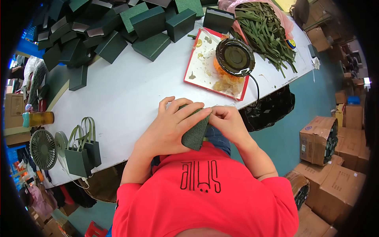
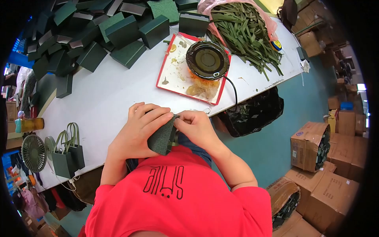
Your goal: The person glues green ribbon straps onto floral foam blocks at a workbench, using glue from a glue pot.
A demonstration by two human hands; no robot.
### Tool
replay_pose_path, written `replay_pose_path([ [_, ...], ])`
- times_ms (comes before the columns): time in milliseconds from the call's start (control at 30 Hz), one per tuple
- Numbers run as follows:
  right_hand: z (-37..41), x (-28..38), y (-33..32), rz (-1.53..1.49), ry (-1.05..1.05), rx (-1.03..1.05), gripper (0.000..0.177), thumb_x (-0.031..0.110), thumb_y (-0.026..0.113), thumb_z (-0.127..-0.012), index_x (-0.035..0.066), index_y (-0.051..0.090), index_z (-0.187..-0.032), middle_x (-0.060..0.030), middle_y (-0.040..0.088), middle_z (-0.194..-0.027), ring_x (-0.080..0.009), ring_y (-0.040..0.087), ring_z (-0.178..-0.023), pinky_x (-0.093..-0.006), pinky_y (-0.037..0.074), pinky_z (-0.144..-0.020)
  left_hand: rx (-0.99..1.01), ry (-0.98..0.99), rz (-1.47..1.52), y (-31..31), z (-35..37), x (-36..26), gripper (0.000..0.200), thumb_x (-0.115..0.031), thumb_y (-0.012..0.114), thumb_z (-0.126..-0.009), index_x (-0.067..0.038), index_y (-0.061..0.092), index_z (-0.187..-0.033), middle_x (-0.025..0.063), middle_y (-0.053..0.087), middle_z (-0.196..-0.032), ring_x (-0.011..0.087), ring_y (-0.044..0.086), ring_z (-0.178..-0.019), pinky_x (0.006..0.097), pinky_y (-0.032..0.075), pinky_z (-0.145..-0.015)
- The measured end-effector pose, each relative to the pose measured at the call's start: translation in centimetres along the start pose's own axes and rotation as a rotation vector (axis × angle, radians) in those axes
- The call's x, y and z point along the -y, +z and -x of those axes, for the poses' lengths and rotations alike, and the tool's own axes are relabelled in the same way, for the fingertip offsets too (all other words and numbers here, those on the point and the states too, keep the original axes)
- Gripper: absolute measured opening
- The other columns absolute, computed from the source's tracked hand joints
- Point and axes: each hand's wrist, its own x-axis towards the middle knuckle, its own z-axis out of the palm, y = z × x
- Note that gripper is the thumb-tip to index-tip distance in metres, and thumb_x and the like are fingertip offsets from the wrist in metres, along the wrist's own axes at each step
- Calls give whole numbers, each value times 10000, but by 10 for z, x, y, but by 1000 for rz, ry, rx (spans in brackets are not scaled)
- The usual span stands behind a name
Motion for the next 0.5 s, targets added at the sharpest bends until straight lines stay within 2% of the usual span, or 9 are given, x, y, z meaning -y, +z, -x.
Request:
replay_pose_path([
  [67,-4,-11,-2,25,-37,5,197,147,681,-930,-25,684,-835,0,643,-694,-40,551,-657,-227,450,-602,-8,32,-76,2,-1,0,865,-303,879,-590,-110,555,-1368,85,552,-1389,311,494,-1276,552,308,-1085],
  [167,-5,-13,-3,-138,7,100,180,154,679,-956,-18,710,-914,0,669,-777,-52,590,-704,-233,496,-652,13,-27,-72,0,0,-1,876,-296,884,-576,-101,558,-1366,95,547,-1385,329,488,-1281,533,316,-1093],
  [267,3,9,-15,-206,19,-28,176,116,661,-977,-24,726,-1062,-17,720,-985,-65,630,-854,-218,514,-782,-88,-134,-29,-6,8,7,892,-309,896,-589,-169,561,-1403,101,533,-1368,340,475,-1278,517,329,-1086],
  [300,-4,-8,-20,-234,-231,-220,181,132,671,-977,-15,733,-1065,-14,732,-990,-54,612,-811,-202,487,-716,-156,-180,-74,-7,11,11,910,-321,909,-572,-157,567,-1399,132,529,-1356,366,480,-1258,492,352,-1068],
  [333,1,2,-38,-188,-116,-295,204,146,684,-973,-16,733,-1088,-45,738,-1029,-78,638,-917,-248,503,-880,-187,-255,-141,-7,14,17,912,-329,910,-578,-148,564,-1402,133,530,-1351,368,480,-1253,497,353,-1066],
  [400,-6,-3,-69,-192,-144,-526,175,137,664,-984,-7,744,-1043,-27,738,-965,-72,631,-898,-238,495,-845,-258,-414,-281,-8,24,30,917,-344,910,-591,-132,558,-1410,136,532,-1341,374,482,-1245,507,355,-1062],
  [433,-10,-3,-86,-206,-195,-600,180,161,653,-993,4,741,-986,-17,735,-947,-35,582,-777,-206,464,-703,-248,-492,-310,-10,29,34,890,-350,896,-624,-124,554,-1414,141,536,-1329,373,488,-1235,497,367,-1056],
  [467,-15,-4,-105,-196,-202,-646,222,212,647,-1005,17,728,-938,32,673,-777,-2,454,-606,-197,340,-542,-235,-572,-340,-11,34,38,864,-356,882,-657,-116,550,-1418,147,540,-1316,373,494,-1225,488,378,-1050],
  [500,-20,-3,-120,-141,-225,-702,299,276,635,-1016,28,725,-876,83,523,-608,4,314,-517,-222,211,-484,-223,-654,-371,-14,39,42,839,-362,868,-691,-107,546,-1422,153,545,-1304,372,500,-1216,479,389,-1044],
])
